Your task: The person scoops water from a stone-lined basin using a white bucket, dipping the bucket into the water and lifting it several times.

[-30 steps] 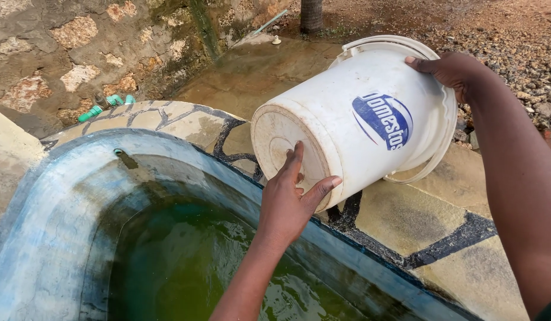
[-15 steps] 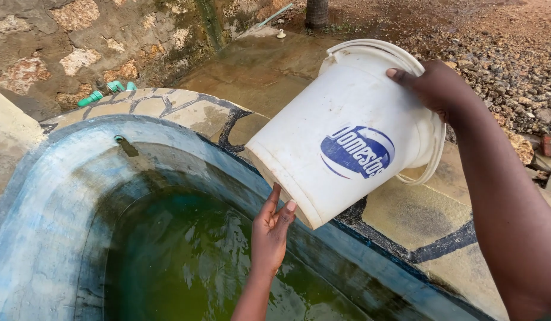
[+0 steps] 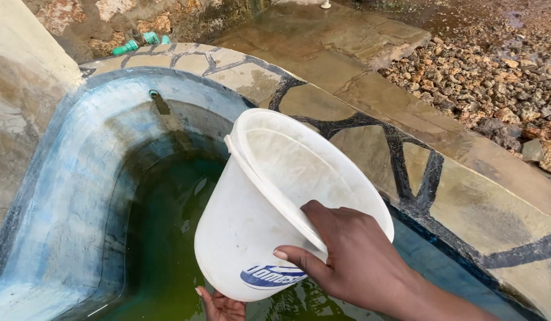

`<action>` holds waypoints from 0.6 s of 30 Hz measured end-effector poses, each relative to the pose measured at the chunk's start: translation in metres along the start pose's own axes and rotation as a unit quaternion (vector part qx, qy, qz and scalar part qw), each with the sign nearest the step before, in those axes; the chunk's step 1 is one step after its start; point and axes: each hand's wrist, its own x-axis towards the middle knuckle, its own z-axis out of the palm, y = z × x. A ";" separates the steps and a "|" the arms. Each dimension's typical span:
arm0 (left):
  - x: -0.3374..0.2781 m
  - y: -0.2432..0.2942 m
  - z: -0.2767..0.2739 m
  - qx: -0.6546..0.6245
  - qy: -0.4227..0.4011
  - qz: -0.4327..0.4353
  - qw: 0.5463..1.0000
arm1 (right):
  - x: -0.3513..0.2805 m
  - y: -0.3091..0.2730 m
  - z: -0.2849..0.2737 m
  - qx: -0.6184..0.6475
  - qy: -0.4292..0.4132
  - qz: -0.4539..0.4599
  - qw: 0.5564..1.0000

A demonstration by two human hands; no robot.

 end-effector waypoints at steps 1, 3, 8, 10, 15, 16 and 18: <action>0.006 -0.008 -0.041 -0.014 0.063 -0.039 0.997 | 0.001 -0.008 0.021 0.028 -0.048 -0.041 0.998; 0.006 -0.027 -0.119 -0.047 0.149 -0.073 0.985 | 0.009 -0.022 0.062 0.060 -0.119 -0.097 0.986; -0.003 -0.078 -0.265 -0.334 0.086 -0.243 0.906 | 0.046 -0.019 0.209 0.106 -0.263 -0.040 0.958; -0.051 -0.023 -0.189 -0.265 0.174 -0.134 0.939 | 0.048 -0.013 0.267 0.136 -0.321 -0.019 0.937; -0.074 -0.008 -0.222 -0.161 0.266 -0.019 0.950 | 0.031 -0.017 0.404 0.217 -0.431 0.084 0.872; -0.080 0.000 -0.237 -0.122 0.301 0.004 0.946 | 0.017 -0.018 0.435 0.214 -0.456 0.101 0.858; -0.093 0.013 -0.267 -0.082 0.335 0.023 0.938 | -0.008 -0.027 0.482 0.209 -0.480 0.120 0.843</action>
